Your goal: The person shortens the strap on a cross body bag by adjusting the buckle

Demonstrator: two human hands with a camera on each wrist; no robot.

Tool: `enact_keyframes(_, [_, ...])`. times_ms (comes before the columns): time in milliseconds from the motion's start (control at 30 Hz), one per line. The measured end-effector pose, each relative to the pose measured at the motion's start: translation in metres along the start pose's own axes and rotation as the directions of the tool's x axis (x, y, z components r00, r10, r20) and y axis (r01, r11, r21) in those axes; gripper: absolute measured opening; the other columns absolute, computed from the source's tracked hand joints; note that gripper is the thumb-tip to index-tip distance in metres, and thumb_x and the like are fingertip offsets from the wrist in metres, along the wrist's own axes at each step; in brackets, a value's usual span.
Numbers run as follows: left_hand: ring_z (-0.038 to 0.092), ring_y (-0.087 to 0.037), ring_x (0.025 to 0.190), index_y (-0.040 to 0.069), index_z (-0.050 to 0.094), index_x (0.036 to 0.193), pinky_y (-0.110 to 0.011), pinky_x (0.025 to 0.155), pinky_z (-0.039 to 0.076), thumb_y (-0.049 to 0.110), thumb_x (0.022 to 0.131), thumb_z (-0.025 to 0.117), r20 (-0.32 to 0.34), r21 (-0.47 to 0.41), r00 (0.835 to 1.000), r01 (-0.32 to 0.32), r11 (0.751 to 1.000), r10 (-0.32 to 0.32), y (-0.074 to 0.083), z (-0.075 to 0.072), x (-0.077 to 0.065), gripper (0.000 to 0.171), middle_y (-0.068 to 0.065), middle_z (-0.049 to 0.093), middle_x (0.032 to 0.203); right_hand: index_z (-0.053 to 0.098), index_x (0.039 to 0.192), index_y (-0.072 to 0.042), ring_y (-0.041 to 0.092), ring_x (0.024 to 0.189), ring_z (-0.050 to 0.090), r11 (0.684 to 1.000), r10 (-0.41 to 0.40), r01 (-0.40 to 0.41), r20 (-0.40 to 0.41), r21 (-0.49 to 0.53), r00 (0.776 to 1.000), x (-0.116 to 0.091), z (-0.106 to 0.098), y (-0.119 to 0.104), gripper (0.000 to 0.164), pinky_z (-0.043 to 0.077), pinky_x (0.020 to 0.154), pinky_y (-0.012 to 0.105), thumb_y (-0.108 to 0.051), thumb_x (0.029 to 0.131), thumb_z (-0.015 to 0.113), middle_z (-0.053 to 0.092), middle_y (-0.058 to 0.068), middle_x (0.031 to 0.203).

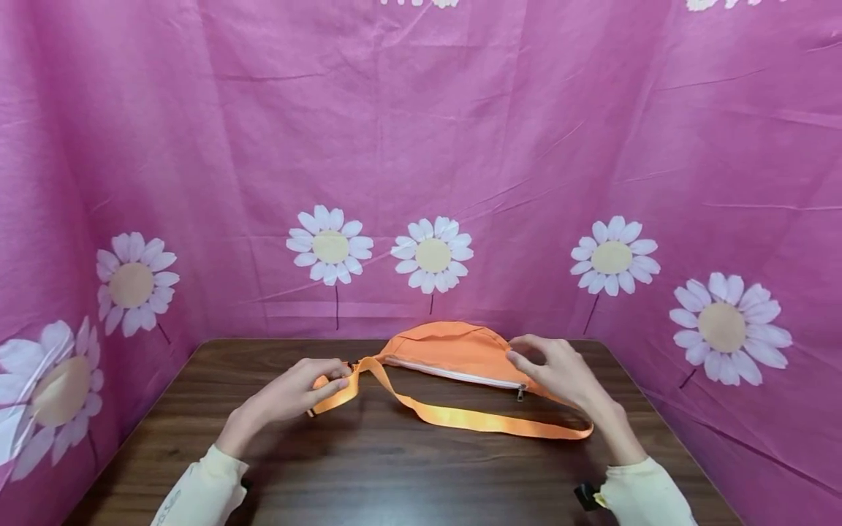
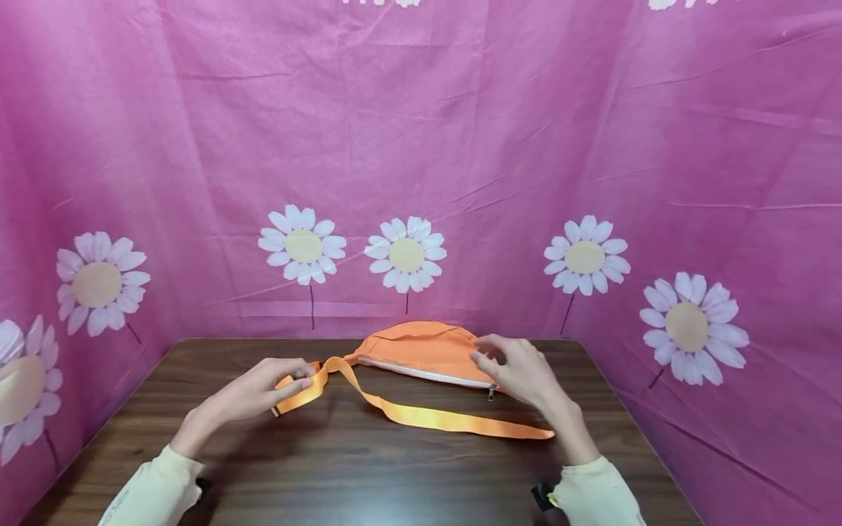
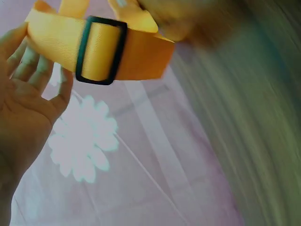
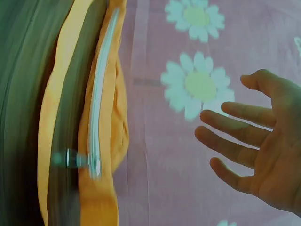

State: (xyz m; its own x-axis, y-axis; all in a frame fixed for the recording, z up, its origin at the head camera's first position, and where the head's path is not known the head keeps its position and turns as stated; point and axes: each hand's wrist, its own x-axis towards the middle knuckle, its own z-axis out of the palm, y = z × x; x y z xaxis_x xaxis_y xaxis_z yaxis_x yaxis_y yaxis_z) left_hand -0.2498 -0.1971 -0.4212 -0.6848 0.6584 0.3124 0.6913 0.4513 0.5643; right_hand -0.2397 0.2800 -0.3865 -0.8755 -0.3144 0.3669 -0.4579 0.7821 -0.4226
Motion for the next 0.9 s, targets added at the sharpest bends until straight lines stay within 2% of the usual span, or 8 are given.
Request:
enact_keyframes(167, [0.059, -0.008, 0.081, 0.024, 0.069, 0.112, -0.033, 0.07, 0.051, 0.024, 0.106, 0.059, -0.028, -0.068, 0.997, -0.076, 0.995, 0.074, 0.023, 0.014, 0.021, 0.011, 0.013, 0.064, 0.093, 0.073, 0.119, -0.023, 0.015, 0.097, 0.066, 0.988, -0.04, 0.03, 0.064, 0.152, 0.997, 0.014, 0.023, -0.034, 0.029, 0.052, 0.084, 0.048, -0.041, 0.098, 0.07, 0.07, -0.013, 0.104])
enact_keyframes(233, [0.055, -0.008, 0.075, 0.025, 0.069, 0.11, -0.032, 0.067, 0.049, 0.025, 0.106, 0.06, -0.034, -0.09, 0.995, -0.094, 0.992, 0.091, 0.031, 0.019, 0.03, 0.01, 0.012, 0.062, 0.089, 0.072, 0.122, -0.025, 0.015, 0.105, 0.063, 0.979, -0.079, 0.061, 0.086, 0.196, 0.993, 0.019, 0.032, -0.047, 0.03, 0.05, 0.091, 0.05, -0.04, 0.097, 0.071, 0.068, -0.014, 0.11])
enact_keyframes(400, [0.056, -0.008, 0.075, 0.024, 0.069, 0.112, -0.031, 0.068, 0.05, 0.026, 0.106, 0.06, -0.017, -0.162, 0.993, -0.121, 0.979, 0.12, 0.047, 0.027, 0.05, 0.012, 0.012, 0.065, 0.093, 0.063, 0.136, -0.031, 0.016, 0.122, 0.056, 0.951, -0.172, 0.127, 0.141, 0.282, 0.975, 0.027, 0.054, -0.071, 0.042, 0.047, 0.097, 0.052, -0.039, 0.096, 0.072, 0.06, -0.014, 0.133])
enact_keyframes(600, [0.053, -0.007, 0.071, 0.024, 0.069, 0.111, -0.027, 0.064, 0.047, 0.025, 0.106, 0.059, 0.013, -0.23, 0.99, -0.137, 0.964, 0.143, 0.055, 0.034, 0.059, 0.011, 0.011, 0.063, 0.084, 0.053, 0.144, -0.033, 0.012, 0.136, 0.044, 0.921, -0.252, 0.165, 0.219, 0.353, 0.942, 0.031, 0.081, -0.083, 0.05, 0.042, 0.105, 0.051, -0.041, 0.097, 0.069, 0.049, -0.01, 0.148])
enact_keyframes(700, [0.05, -0.006, 0.066, 0.021, 0.07, 0.112, -0.025, 0.059, 0.044, 0.021, 0.105, 0.06, 0.017, -0.254, 0.991, -0.125, 0.959, 0.134, 0.059, 0.034, 0.058, 0.012, 0.008, 0.062, 0.08, 0.062, 0.133, -0.031, 0.012, 0.134, 0.046, 0.905, -0.282, 0.175, 0.239, 0.387, 0.929, 0.031, 0.088, -0.082, 0.04, 0.043, 0.103, 0.051, -0.049, 0.098, 0.066, 0.053, -0.009, 0.145])
enact_keyframes(767, [0.049, -0.007, 0.062, 0.022, 0.071, 0.113, -0.025, 0.056, 0.043, 0.023, 0.105, 0.061, 0.014, -0.265, 0.993, -0.109, 0.958, 0.117, 0.056, 0.033, 0.057, 0.013, 0.007, 0.061, 0.077, 0.07, 0.117, -0.03, 0.013, 0.122, 0.055, 0.881, -0.3, 0.169, 0.246, 0.442, 0.921, 0.032, 0.087, -0.081, 0.025, 0.049, 0.095, 0.049, -0.047, 0.1, 0.064, 0.061, -0.009, 0.134])
enact_keyframes(833, [0.05, -0.008, 0.059, 0.023, 0.071, 0.113, -0.026, 0.053, 0.044, 0.025, 0.105, 0.061, 0.009, -0.274, 0.996, -0.088, 0.958, 0.094, 0.054, 0.03, 0.056, 0.014, 0.006, 0.062, 0.077, 0.072, 0.104, -0.028, 0.015, 0.105, 0.062, 0.842, -0.318, 0.157, 0.241, 0.516, 0.917, 0.032, 0.085, -0.08, 0.015, 0.054, 0.083, 0.047, -0.04, 0.102, 0.063, 0.067, -0.008, 0.117])
enact_keyframes(900, [0.05, -0.009, 0.056, 0.027, 0.071, 0.114, -0.027, 0.05, 0.044, 0.031, 0.105, 0.062, 0.002, -0.278, 0.996, -0.082, 0.957, 0.086, 0.047, 0.029, 0.056, 0.014, 0.007, 0.061, 0.076, 0.072, 0.095, -0.024, 0.018, 0.092, 0.063, 0.792, -0.334, 0.142, 0.226, 0.593, 0.915, 0.033, 0.08, -0.08, 0.015, 0.056, 0.071, 0.044, -0.029, 0.105, 0.061, 0.068, -0.003, 0.105])
